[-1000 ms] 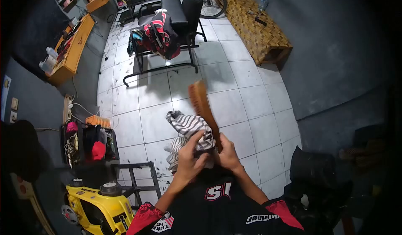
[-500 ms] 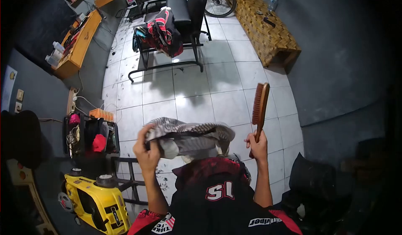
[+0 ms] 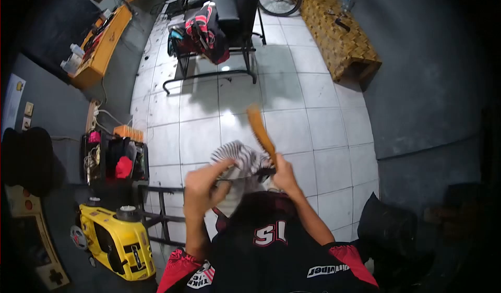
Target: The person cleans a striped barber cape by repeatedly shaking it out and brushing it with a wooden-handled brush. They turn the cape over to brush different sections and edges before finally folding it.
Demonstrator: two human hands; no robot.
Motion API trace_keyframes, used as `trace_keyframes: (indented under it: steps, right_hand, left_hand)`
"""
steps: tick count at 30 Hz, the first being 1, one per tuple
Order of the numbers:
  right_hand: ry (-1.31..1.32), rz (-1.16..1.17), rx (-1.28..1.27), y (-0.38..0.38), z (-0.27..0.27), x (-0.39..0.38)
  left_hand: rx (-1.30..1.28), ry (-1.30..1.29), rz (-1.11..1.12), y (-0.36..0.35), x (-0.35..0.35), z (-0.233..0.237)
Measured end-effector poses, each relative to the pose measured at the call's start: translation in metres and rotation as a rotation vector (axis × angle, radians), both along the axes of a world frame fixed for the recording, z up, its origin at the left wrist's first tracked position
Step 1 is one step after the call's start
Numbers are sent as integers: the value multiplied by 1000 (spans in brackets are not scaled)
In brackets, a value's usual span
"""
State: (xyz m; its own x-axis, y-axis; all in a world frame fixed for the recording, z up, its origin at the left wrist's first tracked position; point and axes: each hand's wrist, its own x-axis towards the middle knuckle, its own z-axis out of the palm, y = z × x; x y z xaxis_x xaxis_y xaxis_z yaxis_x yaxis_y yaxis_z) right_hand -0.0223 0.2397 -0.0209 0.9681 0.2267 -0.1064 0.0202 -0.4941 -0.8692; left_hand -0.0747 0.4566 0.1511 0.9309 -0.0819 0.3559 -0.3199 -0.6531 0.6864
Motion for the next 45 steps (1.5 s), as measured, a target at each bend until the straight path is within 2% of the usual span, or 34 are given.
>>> trace_keyframes:
  steps: [1, 2, 4, 5, 6, 10, 12, 14, 17, 21, 22, 25, 26, 27, 29, 30, 31, 32, 33, 35, 36, 39, 40, 43, 45]
  right_hand:
    - [-46, -4, 50, -13, -3, 4]
    - [38, 15, 8, -28, -5, 9]
    - [26, 30, 82, -44, 40, 16]
    - [13, 72, 34, -57, 40, 21]
    - [3, 67, 75, -61, 47, 22]
    - [-19, 77, 36, -71, 90, 25]
    - [-66, 23, 50, -67, 112, 25]
    - [-169, -28, 44, -66, 114, 25]
    - [-149, 8, 2, -78, 118, 25]
    - [17, 65, 52, -112, 110, 23]
    - [74, 63, 207, -115, 114, 20]
    - [191, 14, 249, -132, 104, 16]
    - [125, 25, 281, -136, 85, 15]
    - [224, 47, 158, -134, 89, 14]
    - [422, 92, -89, -127, 100, 9]
    - [505, 151, -127, -119, 111, 10]
    - [442, 241, -98, -122, 94, 6]
    - [423, 269, -50, -120, 86, 3]
    - [407, 298, -3, -117, 81, -1]
    - [442, 142, 151, -115, 72, -6]
    - [457, 67, 226, -116, 71, -8]
    - [296, -61, 174, -119, 72, -3]
    - [321, -63, 153, -121, 75, 1]
    - [314, -62, 161, -120, 76, 4]
    - [345, -72, 179, -115, 78, 4]
  left_hand:
    - [-12, 24, 112, 7, 1, -1]
    - [0, 35, 151, 15, 2, -4]
    - [-7, 85, 239, 26, 0, -22]
    - [14, 263, 264, 31, -3, -25]
    - [61, 262, 342, 29, -8, -34]
    - [217, 50, 570, 20, -12, -55]
    - [180, 20, 639, 17, -7, -53]
    - [134, -15, 652, 15, 0, -46]
    - [-128, 137, 604, 28, -1, -60]
    - [11, -32, 730, 30, -4, -57]
    - [102, -51, 703, 41, -9, -62]
    - [31, 120, 654, 59, -20, -80]
    - [38, 213, 601, 64, -24, -88]
    - [-4, 371, 488, 64, -26, -93]
    - [25, 673, 122, 63, -28, -99]
    - [-33, 713, 93, 56, -27, -99]
    - [-91, 753, 62, 46, -25, -100]
    - [-111, 775, 73, 40, -26, -96]
    - [-66, 653, 105, 40, -26, -96]
    - [22, 409, 168, 44, -29, -96]
    - [87, 433, 265, 46, -29, -90]
    - [178, 322, 419, 57, -32, -89]
    - [203, 386, 412, 60, -30, -85]
    - [-7, 397, 280, 54, -32, -88]
    - [-200, 539, 252, 48, -32, -88]
